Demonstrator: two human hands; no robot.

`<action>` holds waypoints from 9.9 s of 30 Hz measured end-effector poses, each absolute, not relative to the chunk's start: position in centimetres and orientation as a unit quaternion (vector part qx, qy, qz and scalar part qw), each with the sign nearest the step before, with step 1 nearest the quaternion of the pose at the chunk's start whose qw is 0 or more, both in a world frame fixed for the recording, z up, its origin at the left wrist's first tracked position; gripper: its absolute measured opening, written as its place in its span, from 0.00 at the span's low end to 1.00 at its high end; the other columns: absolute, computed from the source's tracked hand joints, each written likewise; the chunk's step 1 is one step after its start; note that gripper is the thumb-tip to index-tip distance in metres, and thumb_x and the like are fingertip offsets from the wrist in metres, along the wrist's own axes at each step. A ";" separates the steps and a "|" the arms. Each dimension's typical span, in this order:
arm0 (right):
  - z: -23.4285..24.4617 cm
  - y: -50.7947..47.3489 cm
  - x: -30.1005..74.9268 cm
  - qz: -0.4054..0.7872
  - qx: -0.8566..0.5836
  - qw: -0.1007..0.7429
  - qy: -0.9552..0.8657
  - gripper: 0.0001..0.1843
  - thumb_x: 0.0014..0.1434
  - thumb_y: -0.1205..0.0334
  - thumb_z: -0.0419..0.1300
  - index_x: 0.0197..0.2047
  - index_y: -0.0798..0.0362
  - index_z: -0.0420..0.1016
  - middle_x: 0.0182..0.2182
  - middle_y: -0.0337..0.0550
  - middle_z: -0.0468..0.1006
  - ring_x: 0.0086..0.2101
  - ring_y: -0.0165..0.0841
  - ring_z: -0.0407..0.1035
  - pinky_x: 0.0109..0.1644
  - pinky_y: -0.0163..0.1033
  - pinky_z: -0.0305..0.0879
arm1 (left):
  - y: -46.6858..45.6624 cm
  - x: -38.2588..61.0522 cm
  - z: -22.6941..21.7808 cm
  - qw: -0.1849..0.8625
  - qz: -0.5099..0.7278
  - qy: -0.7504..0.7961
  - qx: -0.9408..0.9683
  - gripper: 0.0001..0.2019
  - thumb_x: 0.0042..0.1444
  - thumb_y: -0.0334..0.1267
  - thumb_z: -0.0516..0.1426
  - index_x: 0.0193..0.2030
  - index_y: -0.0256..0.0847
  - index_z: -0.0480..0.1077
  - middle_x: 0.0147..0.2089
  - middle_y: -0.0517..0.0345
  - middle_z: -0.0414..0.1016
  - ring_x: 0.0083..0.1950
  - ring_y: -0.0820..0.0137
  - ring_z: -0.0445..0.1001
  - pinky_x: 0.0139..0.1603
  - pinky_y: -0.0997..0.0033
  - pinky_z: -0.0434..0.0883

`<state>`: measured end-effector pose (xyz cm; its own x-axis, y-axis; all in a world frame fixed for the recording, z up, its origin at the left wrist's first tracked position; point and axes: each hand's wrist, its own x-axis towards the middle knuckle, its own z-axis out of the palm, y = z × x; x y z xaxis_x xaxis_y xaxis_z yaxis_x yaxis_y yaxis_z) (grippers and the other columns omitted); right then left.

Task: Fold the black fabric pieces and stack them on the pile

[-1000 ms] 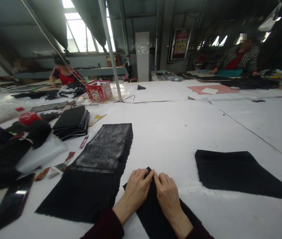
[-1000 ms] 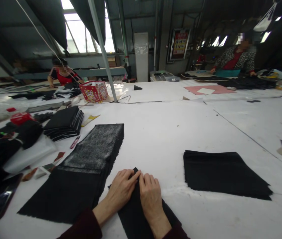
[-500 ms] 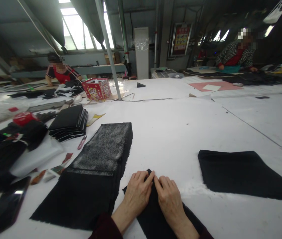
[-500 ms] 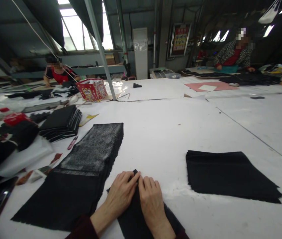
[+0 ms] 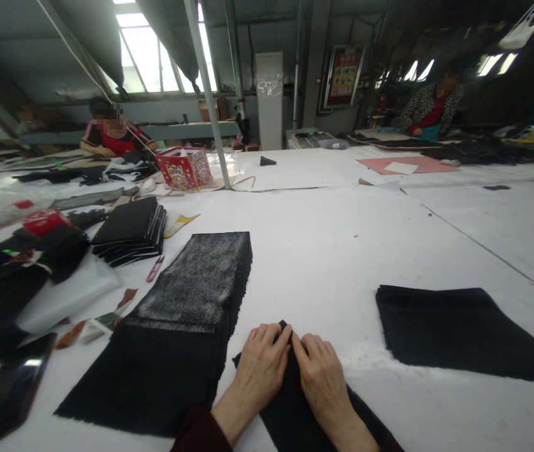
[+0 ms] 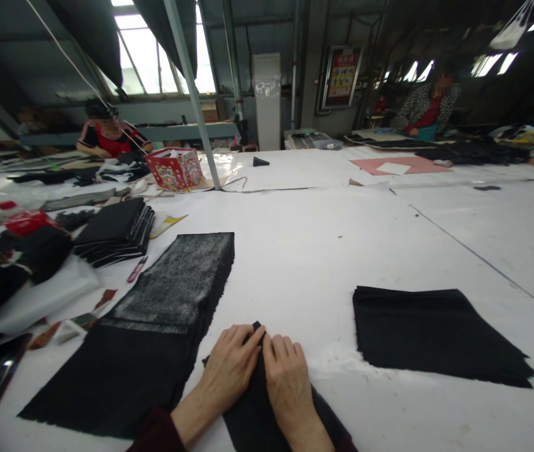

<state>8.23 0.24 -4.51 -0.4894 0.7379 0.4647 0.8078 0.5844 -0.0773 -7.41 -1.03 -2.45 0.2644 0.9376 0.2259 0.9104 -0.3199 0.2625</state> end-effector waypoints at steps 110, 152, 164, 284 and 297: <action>-4.4 0.3 7.9 -0.060 -0.465 0.264 -0.843 0.14 0.66 0.72 0.49 0.50 0.56 0.72 0.34 0.45 0.69 0.35 0.36 0.62 0.39 0.41 0.58 | 0.5 -8.1 0.4 -0.019 0.097 0.535 0.839 0.17 0.61 0.27 0.50 0.56 0.39 0.65 0.54 0.47 0.68 0.49 0.60 0.69 0.48 0.60 0.69; -4.1 -1.8 12.9 0.029 -0.455 0.259 -0.852 0.15 0.65 0.73 0.51 0.50 0.53 0.72 0.35 0.44 0.68 0.38 0.36 0.61 0.43 0.40 0.58 | -0.1 -8.1 -0.3 -0.089 0.010 0.409 0.908 0.29 0.61 0.30 0.53 0.68 0.43 0.55 0.58 0.50 0.66 0.62 0.61 0.62 0.68 0.58 0.51; -3.7 -3.7 15.1 0.044 -0.460 0.260 -0.848 0.14 0.67 0.72 0.48 0.49 0.54 0.72 0.35 0.44 0.68 0.37 0.36 0.59 0.43 0.41 0.57 | -0.6 -7.3 -0.5 -0.066 0.011 0.374 0.925 0.30 0.60 0.26 0.52 0.69 0.45 0.53 0.58 0.50 0.65 0.60 0.61 0.63 0.65 0.57 0.57; 6.4 7.4 39.2 0.029 -0.658 0.025 -0.752 0.17 0.56 0.69 0.56 0.47 0.48 0.77 0.42 0.44 0.79 0.46 0.38 0.70 0.50 0.43 0.57 | 9.2 13.1 3.0 0.325 0.178 0.534 0.760 0.05 0.56 0.38 0.59 0.39 0.41 0.72 0.36 0.59 0.78 0.39 0.67 0.75 0.38 0.73 0.66; -1.7 11.1 40.2 -0.098 -0.652 0.226 -0.717 0.22 0.65 0.63 0.46 0.60 0.55 0.67 0.58 0.55 0.67 0.55 0.43 0.63 0.57 0.48 0.61 | 10.9 12.3 2.5 0.132 0.198 0.596 0.767 0.16 0.59 0.38 0.60 0.53 0.44 0.65 0.52 0.54 0.71 0.47 0.63 0.74 0.43 0.67 0.65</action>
